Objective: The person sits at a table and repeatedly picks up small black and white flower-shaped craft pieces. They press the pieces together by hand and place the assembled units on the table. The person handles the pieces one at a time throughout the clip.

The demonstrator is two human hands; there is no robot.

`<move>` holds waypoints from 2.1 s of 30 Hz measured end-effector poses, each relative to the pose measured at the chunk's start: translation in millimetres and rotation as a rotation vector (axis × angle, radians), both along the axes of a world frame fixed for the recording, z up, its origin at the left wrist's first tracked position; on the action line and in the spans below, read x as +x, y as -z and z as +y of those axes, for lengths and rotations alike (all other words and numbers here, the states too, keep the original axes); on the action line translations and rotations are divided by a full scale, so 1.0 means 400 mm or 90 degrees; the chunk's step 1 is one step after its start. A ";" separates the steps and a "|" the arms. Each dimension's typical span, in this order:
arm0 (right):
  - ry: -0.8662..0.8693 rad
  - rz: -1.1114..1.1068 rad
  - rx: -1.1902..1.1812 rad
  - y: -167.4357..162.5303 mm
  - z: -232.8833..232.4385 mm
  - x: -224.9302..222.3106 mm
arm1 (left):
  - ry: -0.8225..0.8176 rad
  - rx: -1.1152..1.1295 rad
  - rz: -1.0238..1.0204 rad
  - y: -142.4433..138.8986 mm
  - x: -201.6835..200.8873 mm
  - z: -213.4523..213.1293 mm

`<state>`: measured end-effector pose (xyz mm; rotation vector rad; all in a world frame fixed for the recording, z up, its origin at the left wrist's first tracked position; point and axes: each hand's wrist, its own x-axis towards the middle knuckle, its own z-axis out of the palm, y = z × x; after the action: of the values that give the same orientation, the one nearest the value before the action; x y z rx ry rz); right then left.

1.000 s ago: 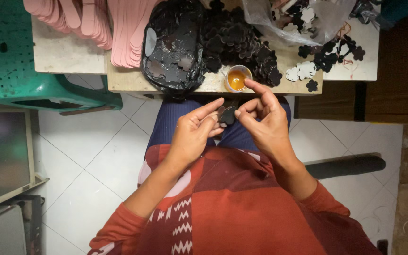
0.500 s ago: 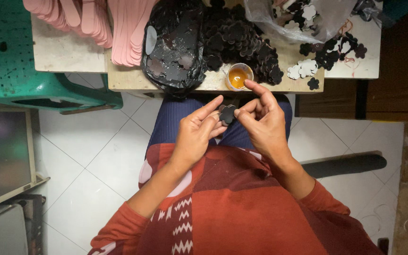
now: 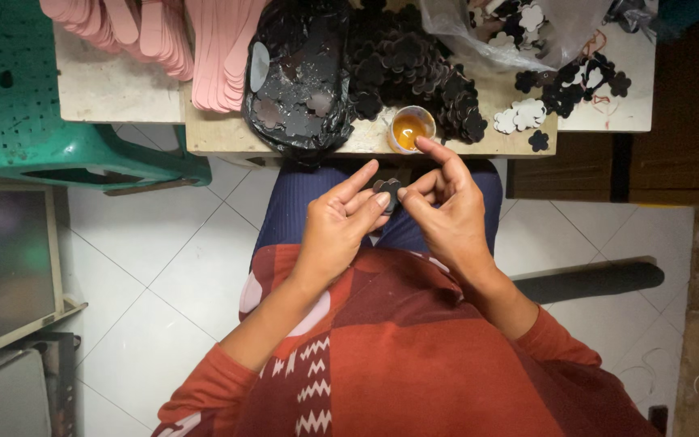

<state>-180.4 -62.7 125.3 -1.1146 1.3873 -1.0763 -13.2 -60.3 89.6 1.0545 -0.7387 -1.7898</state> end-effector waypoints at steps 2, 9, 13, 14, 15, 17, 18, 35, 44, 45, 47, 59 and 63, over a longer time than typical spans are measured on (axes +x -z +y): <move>-0.005 -0.006 -0.004 0.001 0.004 0.007 | -0.009 0.014 -0.008 0.000 0.005 0.004; -0.018 0.014 -0.012 0.003 0.007 0.007 | -0.007 0.011 -0.010 0.013 0.010 0.008; -0.022 0.012 -0.007 0.005 0.013 0.013 | -0.009 0.009 -0.013 0.026 0.014 0.012; -0.023 0.010 -0.008 0.004 0.013 0.013 | -0.009 0.009 -0.012 0.027 0.014 0.011; -0.025 0.009 -0.009 0.004 0.012 0.013 | -0.011 0.005 -0.012 0.029 0.014 0.012; -0.030 0.011 -0.006 0.005 0.011 0.013 | -0.015 -0.003 -0.013 0.032 0.015 0.012; -0.033 0.013 -0.005 0.007 0.011 0.013 | -0.016 -0.004 -0.018 0.033 0.017 0.013; -0.037 -0.125 0.070 0.014 0.011 0.019 | -0.053 -0.100 -0.083 0.031 0.027 0.002; -0.025 -0.148 0.062 0.041 0.010 0.008 | -0.048 -0.068 -0.016 0.050 0.025 0.004; -0.019 -0.145 0.059 0.045 0.011 0.006 | -0.043 -0.073 -0.010 0.050 0.022 0.007; -0.009 -0.142 0.044 0.054 0.011 0.001 | -0.034 -0.084 0.001 0.051 0.019 0.012; -0.069 -0.187 0.095 0.051 -0.010 -0.024 | 0.042 -0.049 -0.070 0.047 0.036 0.004; -0.064 -0.185 0.085 0.054 -0.009 -0.022 | 0.032 -0.059 -0.099 0.033 0.031 0.005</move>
<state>-189.0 -66.1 103.7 -0.8827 1.1437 -1.0119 -0.9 -58.4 76.2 1.1302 -0.9414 -1.7112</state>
